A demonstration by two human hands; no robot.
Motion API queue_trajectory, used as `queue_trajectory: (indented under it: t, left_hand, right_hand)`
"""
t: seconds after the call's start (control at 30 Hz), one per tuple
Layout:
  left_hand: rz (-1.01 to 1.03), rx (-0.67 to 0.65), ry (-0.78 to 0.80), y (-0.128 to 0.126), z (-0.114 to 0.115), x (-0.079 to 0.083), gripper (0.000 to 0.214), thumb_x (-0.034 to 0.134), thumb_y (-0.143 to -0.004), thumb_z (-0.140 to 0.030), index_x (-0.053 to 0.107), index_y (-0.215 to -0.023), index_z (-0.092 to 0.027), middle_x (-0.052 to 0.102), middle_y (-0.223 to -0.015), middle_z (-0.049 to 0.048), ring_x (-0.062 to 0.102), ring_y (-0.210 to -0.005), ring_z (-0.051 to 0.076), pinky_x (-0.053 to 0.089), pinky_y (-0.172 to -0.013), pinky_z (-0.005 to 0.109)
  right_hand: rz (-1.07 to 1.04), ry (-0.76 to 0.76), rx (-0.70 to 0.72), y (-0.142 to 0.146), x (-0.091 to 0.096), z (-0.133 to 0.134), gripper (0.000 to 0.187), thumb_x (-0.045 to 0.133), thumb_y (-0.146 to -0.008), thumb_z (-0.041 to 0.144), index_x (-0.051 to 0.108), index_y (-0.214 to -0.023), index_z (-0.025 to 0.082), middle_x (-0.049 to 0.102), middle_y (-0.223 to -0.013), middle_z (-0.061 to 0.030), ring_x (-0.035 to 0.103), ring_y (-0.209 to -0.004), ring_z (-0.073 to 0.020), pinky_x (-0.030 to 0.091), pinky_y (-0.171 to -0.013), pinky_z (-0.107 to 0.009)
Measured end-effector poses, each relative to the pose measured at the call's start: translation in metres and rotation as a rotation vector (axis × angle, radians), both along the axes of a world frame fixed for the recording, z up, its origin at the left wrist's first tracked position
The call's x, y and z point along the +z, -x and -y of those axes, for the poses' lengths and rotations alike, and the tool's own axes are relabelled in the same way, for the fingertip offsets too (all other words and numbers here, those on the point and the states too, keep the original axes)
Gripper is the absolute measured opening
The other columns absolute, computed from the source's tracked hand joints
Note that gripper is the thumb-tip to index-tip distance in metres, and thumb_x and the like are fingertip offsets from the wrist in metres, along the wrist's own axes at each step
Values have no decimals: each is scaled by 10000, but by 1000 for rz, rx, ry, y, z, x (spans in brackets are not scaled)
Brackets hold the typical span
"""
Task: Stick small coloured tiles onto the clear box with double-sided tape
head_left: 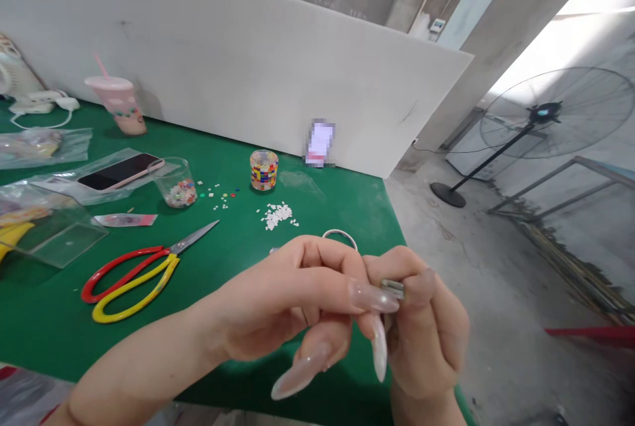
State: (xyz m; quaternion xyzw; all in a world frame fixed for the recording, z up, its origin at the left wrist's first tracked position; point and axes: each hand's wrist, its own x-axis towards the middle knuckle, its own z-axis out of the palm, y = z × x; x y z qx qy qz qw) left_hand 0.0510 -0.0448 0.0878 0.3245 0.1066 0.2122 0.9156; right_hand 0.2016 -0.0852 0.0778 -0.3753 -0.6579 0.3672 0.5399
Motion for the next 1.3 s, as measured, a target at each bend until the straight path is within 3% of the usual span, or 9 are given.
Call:
queue_trajectory:
  t: [0.1, 0.3, 0.53, 0.77, 1.0, 1.2, 1.3]
  left_hand:
    - [12, 1, -25, 2, 0, -1, 210, 640, -845, -205, 660, -657, -113, 537, -398, -41, 424, -273, 27, 361, -376, 121]
    - [-6, 32, -28, -2, 0, -1, 201, 628, -828, -177, 646, -635, -125, 541, -395, -45, 431, -281, 34, 394, -386, 126]
    - [-52, 79, -72, -6, -1, -1, 171, 654, -754, -190, 626, -594, -137, 508, -339, -51, 409, -252, 40, 351, -359, 131]
    - [-76, 61, -153, -2, 1, 1, 240, 649, -840, -234, 620, -616, -150, 478, -326, -65, 390, -268, 38, 366, -386, 132]
    - [-78, 69, -226, -3, 1, -2, 284, 696, -829, -353, 617, -649, -149, 473, -359, -64, 378, -289, 41, 343, -375, 142]
    - [-154, 219, -367, -5, 8, 0, 263, 645, -844, -322, 565, -652, -161, 530, -449, -48, 434, -331, 54, 373, -371, 151]
    - [-236, 287, -441, -5, 12, 3, 234, 646, -825, -267, 551, -641, -159, 530, -483, -41, 485, -372, 61, 371, -361, 137]
  right_hand:
    - [-27, -65, 84, 0, -2, -1, 385, 325, -1012, 449, 497, -734, 246, 455, -496, 39, 392, -397, -106, 306, -382, -255]
    - [55, -193, 69, -3, -5, -5, 340, 313, -1026, 364, 498, -771, 239, 479, -536, 30, 423, -437, -109, 343, -424, -261]
    - [60, -60, -12, -3, -3, -4, 426, 359, -983, 508, 530, -707, 232, 477, -490, 19, 400, -407, -121, 326, -393, -277]
    - [-167, 6, -24, 11, -1, 3, 423, 361, -1010, 436, 496, -668, 227, 392, -510, 44, 319, -414, -97, 240, -394, -264]
    - [-158, 36, -37, 12, 1, 6, 422, 355, -1013, 427, 536, -687, 228, 411, -522, 41, 331, -415, -95, 257, -394, -256]
    - [-72, 17, 70, 3, 0, 0, 427, 317, -1015, 454, 524, -711, 237, 425, -494, 46, 393, -420, -103, 335, -411, -245]
    - [-62, -15, 42, 2, 0, -2, 430, 314, -1024, 426, 512, -697, 226, 452, -506, 44, 394, -414, -88, 324, -398, -231]
